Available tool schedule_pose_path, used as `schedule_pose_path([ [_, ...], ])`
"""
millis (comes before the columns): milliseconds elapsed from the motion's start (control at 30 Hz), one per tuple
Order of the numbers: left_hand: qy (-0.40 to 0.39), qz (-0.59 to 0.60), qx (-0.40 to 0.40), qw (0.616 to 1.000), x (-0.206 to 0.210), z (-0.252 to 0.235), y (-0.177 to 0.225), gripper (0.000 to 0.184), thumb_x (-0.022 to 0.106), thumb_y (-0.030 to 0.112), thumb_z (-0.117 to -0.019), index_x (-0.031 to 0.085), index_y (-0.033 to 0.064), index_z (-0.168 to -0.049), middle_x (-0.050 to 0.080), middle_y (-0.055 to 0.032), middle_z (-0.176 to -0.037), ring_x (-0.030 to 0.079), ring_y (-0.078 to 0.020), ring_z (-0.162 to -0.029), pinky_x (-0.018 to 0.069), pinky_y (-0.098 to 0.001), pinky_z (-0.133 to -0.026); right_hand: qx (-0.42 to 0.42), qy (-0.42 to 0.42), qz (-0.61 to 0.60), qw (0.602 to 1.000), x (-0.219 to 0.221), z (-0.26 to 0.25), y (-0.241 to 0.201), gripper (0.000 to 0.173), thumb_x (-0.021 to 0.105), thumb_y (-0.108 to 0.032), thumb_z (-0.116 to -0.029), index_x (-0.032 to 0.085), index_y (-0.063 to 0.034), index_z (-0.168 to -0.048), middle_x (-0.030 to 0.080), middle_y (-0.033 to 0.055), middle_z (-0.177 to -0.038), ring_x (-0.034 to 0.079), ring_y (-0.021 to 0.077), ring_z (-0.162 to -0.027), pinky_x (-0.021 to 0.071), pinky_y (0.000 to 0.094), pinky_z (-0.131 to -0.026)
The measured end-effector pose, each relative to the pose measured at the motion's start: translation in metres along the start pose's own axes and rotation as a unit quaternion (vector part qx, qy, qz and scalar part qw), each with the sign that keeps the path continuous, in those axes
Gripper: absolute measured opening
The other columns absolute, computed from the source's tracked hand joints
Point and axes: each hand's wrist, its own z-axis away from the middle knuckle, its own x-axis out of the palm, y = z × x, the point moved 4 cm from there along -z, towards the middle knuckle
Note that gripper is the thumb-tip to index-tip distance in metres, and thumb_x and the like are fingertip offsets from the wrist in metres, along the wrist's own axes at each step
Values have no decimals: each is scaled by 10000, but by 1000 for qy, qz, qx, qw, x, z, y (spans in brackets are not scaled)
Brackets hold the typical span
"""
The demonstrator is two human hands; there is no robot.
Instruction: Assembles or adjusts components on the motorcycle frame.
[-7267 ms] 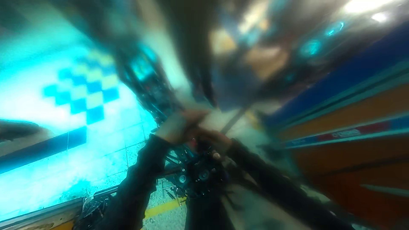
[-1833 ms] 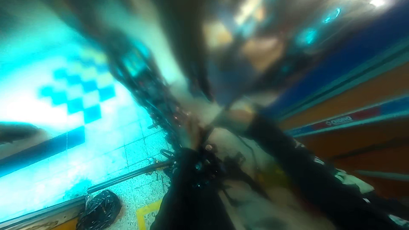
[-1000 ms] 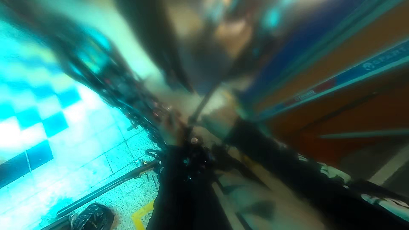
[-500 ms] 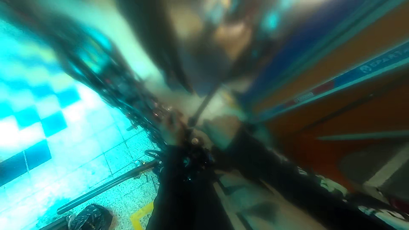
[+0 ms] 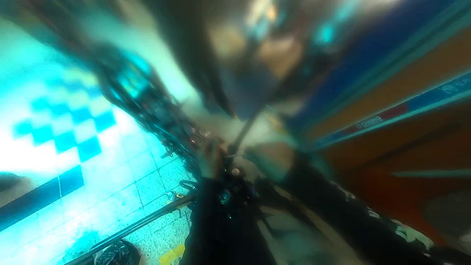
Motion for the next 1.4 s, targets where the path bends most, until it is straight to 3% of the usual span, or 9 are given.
schedule_pose_path([
  [167,6,-48,28,998,-16,-21,50,283,491,235,-1084,681,24,-1074,701,-45,-762,646,-116,-571,569,-301,-507,-157,15,-65,985,-28,-72,25,248,564,-375,-1037,757,-220,-1013,729,57,-883,717,281,-824,560,554,-685],
  [267,-16,-51,-23,998,-17,-21,26,256,530,202,-1069,688,6,-1117,722,-93,-936,687,-151,-733,604,-346,-663,-195,-108,-49,974,-12,-112,33,257,527,-367,-1063,749,-269,-1145,729,54,-1120,675,289,-1086,480,614,-919],
  [400,-3,-51,-72,996,-18,-10,-3,260,545,217,-1071,697,7,-1095,703,-96,-853,648,-150,-610,585,-330,-559,-194,-207,-42,958,8,-127,27,259,518,-332,-1073,725,-290,-1223,688,76,-1222,610,302,-1202,411,590,-1006],
  [500,8,-73,-71,995,-19,-5,-9,260,549,222,-1068,709,18,-1092,708,-76,-855,642,-124,-656,569,-316,-631,-205,-241,-39,948,17,-129,23,278,509,-319,-1079,708,-289,-1271,672,79,-1279,578,305,-1268,372,590,-1086],
  [700,26,-74,-68,995,-20,-10,-15,260,556,234,-1067,711,27,-1084,715,-75,-873,657,-129,-685,577,-320,-651,-207,-228,-27,951,17,-123,23,291,495,-330,-1082,707,-293,-1278,686,90,-1247,608,325,-1215,404,594,-1059],
  [867,44,-28,-73,996,-22,-17,-25,242,561,225,-1065,694,23,-1084,694,-70,-811,621,-130,-586,546,-288,-537,-187,-185,-34,964,16,-102,19,297,475,-346,-1081,720,-265,-1228,714,98,-1158,669,321,-1105,493,581,-931],
  [1033,-25,-28,-51,998,-12,-20,-26,218,538,160,-1069,676,-4,-1111,689,-74,-810,596,-109,-544,534,-267,-503,-148,-186,-48,970,20,-79,26,301,467,-318,-1089,718,-220,-1223,716,123,-1105,706,346,-961,542,581,-781],
  [1200,9,-2,-13,1000,-7,-20,-33,224,540,167,-1064,693,4,-1084,683,-73,-735,566,-115,-490,497,-271,-447,-122,-208,-50,969,21,-75,31,332,449,-360,-1092,705,-207,-1239,712,116,-1133,703,346,-999,546,589,-787],
  [1400,115,-39,8,993,-4,-12,-36,248,513,201,-1081,678,21,-1129,672,-43,-746,596,-97,-545,527,-270,-509,-139,-235,-80,959,20,-91,29,327,449,-335,-1097,713,-191,-1226,713,131,-1169,686,364,-1080,528,616,-849],
])
